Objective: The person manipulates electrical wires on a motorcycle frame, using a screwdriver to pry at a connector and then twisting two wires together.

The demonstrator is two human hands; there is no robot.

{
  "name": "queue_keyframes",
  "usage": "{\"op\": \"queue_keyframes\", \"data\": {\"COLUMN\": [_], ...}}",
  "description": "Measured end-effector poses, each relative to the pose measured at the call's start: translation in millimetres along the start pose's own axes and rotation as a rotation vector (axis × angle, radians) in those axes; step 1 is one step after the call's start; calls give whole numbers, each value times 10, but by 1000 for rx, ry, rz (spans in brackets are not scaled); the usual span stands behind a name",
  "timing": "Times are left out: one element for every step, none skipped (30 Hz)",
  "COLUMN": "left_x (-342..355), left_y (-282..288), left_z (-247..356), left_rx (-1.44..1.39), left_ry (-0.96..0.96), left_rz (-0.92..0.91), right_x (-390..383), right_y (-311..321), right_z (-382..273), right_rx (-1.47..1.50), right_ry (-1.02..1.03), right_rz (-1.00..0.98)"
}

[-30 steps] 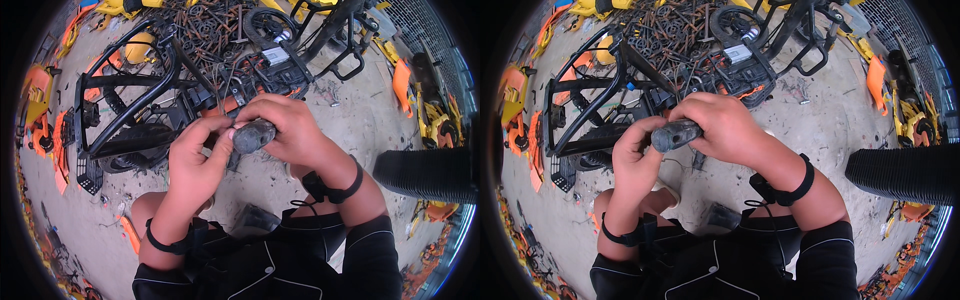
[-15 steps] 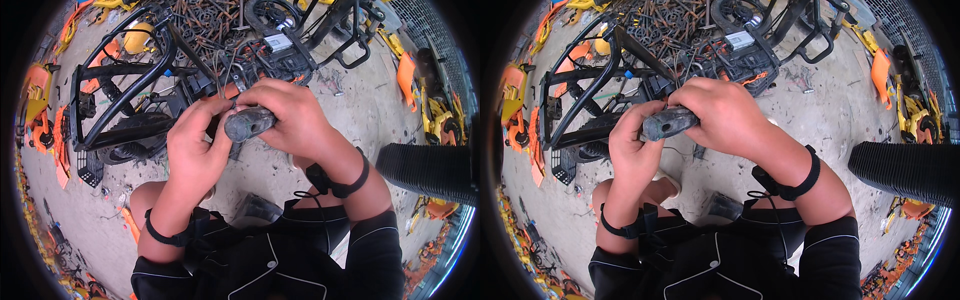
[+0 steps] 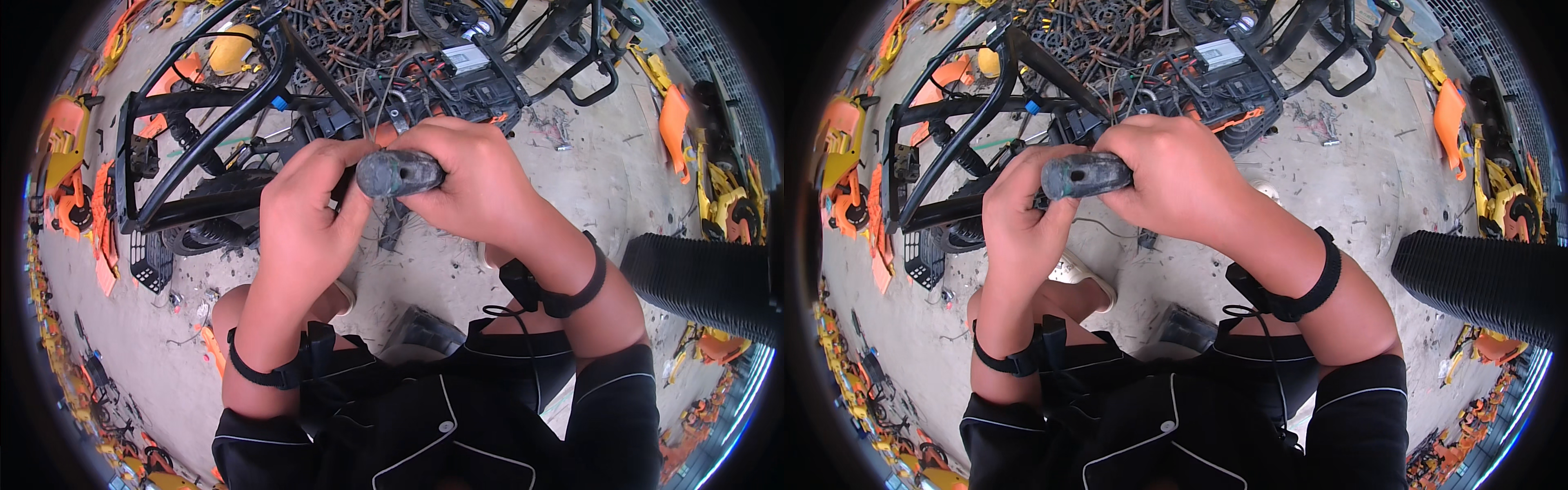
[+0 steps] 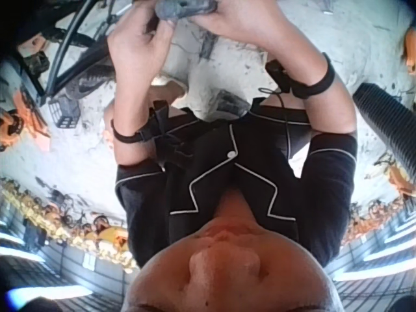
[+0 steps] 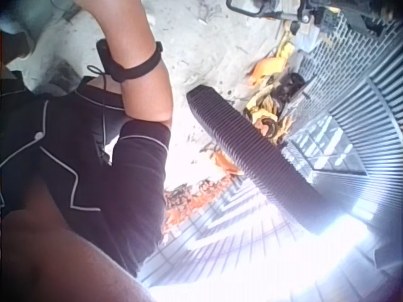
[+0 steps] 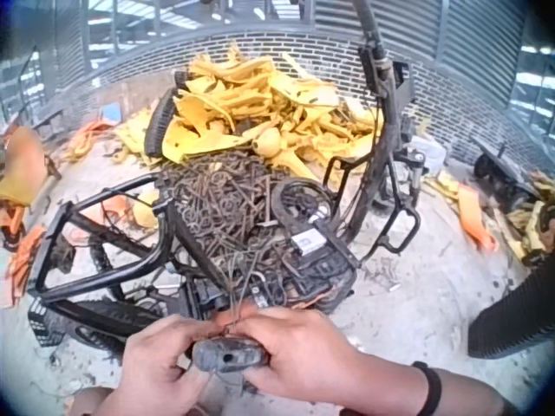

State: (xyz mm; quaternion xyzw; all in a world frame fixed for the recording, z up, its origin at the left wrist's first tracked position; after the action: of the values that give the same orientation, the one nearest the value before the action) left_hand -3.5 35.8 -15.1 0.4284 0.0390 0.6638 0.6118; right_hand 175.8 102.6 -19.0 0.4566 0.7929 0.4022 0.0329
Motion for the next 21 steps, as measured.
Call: {"op": "queue_keyframes", "data": {"left_x": [8,1,-6,-14,-18,-16,-18,-19,-15,-11,-5,-1,1,-1,-2,-8,-19,-27,-35,-38,-40], "left_y": [11,29,31,33,37,51,59,61,58,55,51,52,54,60,72,80,82,87,94,109,130], "left_z": [-14,-29,-40,-47,-47,-41,-38,-40,-48,-55,-60,-57,-50,-37,-20,-15,-25,-39,-55,-77,-107], "left_rx": [-1,2,0,-1,6,15,24,33,41,49,52,58,64,38,10,-17,-81,-145,-210,-210,-210], "left_ry": [-13,5,20,36,50,64,78,65,50,36,40,45,51,95,138,181,239,295,351,356,364], "left_rz": [7,7,8,9,0,-10,-19,-18,-18,-18,-19,-19,-19,-26,-32,-38,-59,-78,-97,-129,-160], "right_x": [13,29,38,43,44,48,50,51,51,53,59,68,71,71,74,77,76,76,73,66,58], "right_y": [-30,-58,-68,-79,-93,-107,-116,-118,-117,-119,-133,-160,-180,-191,-198,-203,-206,-203,-203,-204,-203], "right_z": [-2,-10,-12,-12,-11,-13,-14,-16,-16,-15,-5,11,17,12,2,-8,-21,-38,-49,-54,-55], "right_rx": [11,14,13,12,7,3,-2,-19,-37,-55,-64,-70,-77,-80,-85,-89,-106,-123,-140,-152,-163], "right_ry": [-17,-10,-5,1,8,16,24,32,40,47,73,101,128,127,126,125,128,133,138,155,173], "right_rz": [5,6,8,10,13,16,19,19,20,20,53,84,116,115,116,116,104,93,81,70,57]}}
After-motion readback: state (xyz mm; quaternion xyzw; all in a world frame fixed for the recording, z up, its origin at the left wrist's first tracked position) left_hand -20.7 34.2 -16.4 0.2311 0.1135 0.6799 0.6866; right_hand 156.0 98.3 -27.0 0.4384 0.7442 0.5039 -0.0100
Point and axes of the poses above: each hand's wrist, its own x-axis towards the middle knuckle, its own y-axis out of the back of the hand, z = x × y, the point moved 1 cm from there along x, towards the middle knuckle, and after that the axes turned 7 degrees about -y, right-handed, at the moved point
